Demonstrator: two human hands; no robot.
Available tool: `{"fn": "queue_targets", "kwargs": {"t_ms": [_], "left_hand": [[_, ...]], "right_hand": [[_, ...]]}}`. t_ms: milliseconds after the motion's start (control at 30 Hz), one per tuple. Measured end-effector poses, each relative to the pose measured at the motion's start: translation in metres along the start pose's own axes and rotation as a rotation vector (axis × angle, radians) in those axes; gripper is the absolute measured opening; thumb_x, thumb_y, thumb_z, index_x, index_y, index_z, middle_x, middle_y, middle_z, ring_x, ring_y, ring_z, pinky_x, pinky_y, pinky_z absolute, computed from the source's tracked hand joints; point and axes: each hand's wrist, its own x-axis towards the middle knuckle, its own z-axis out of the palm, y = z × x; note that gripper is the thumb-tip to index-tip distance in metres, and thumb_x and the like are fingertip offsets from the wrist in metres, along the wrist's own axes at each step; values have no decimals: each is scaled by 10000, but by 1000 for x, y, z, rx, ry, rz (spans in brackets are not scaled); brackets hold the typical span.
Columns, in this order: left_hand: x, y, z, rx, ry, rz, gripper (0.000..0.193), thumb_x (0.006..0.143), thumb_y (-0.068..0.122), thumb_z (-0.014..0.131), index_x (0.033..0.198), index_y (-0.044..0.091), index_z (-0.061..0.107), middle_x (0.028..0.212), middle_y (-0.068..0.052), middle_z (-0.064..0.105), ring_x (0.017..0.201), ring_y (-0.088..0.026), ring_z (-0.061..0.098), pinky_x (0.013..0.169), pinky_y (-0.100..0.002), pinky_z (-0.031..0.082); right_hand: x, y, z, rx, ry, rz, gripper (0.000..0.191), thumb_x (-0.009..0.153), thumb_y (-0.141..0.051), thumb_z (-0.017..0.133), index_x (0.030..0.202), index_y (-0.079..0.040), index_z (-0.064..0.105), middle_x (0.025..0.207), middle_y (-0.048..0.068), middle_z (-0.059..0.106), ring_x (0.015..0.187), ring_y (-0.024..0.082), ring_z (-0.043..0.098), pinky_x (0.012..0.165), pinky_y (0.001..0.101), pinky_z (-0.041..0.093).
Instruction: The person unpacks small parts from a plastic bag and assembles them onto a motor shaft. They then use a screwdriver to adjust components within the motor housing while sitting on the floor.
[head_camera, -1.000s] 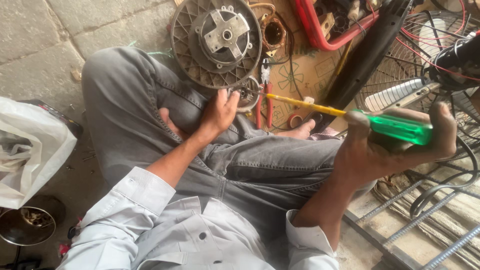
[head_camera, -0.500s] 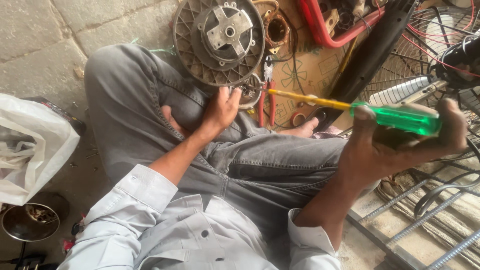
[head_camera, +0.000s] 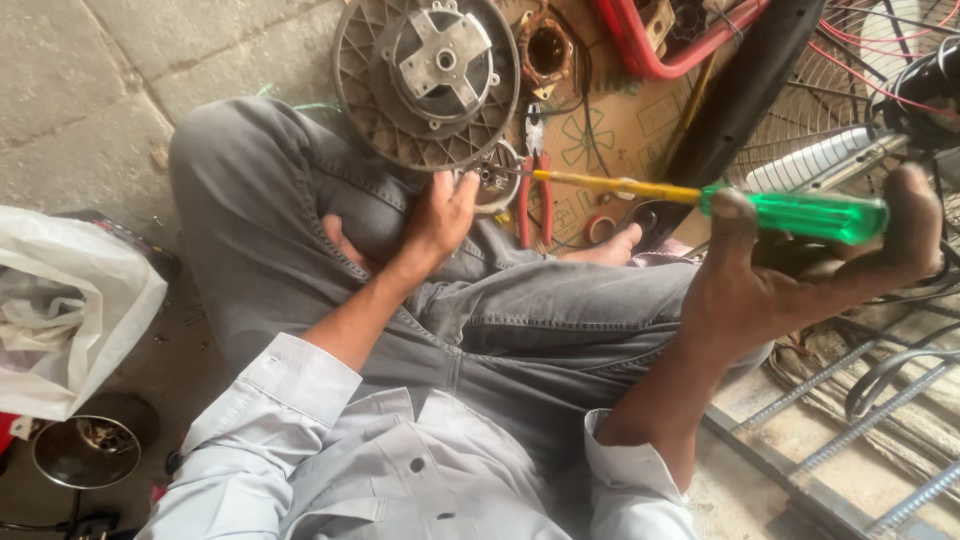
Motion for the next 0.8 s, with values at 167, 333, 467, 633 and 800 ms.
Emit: {"fn": "queue_targets", "kwargs": {"t_ms": [167,333,467,633,800], "left_hand": [[-2,4,-1,81,-27,-201,270,1047,238,526,1080,-28,563,940,-216,691,869,-358,689,750,-430,520],[-2,8,-1,87,-32,-155,281,1040,248,534,1067,-29,571,945,-221,692,877,-344,688,748,-422,522],[-2,11,0,66,-31,-301,291,1034,262,526,1016,-23,584,898,-202,689,830,-301,691,737,-401,523],[-3,11,1,-1,-15,-258,272,1033,241,524,1034,-26,578,907,-142,683,836,-234,661,759,-369,521],[-3,10,3,-168,-40,-179,249,1047,201,512,1126,-31,553,1010,-120,657,918,-192,615,830,-360,510]], "right_hand": [[-1,0,0,12,-1,2,677,1122,-57,800,1506,-236,272,1284,107,484,996,251,629,835,332,605],[-2,0,0,26,11,8,666,1134,-58,790,1502,-234,264,1286,110,491,998,250,635,841,333,607],[-3,0,0,37,11,10,658,1143,-59,782,1499,-232,257,1287,113,497,1000,250,639,846,334,609],[-3,1,1,49,14,12,647,1154,-61,772,1495,-230,249,1289,116,505,1002,249,645,852,335,611],[-4,1,0,66,19,18,636,1166,-62,762,1491,-227,241,1291,119,512,1004,249,651,859,337,613]]}}
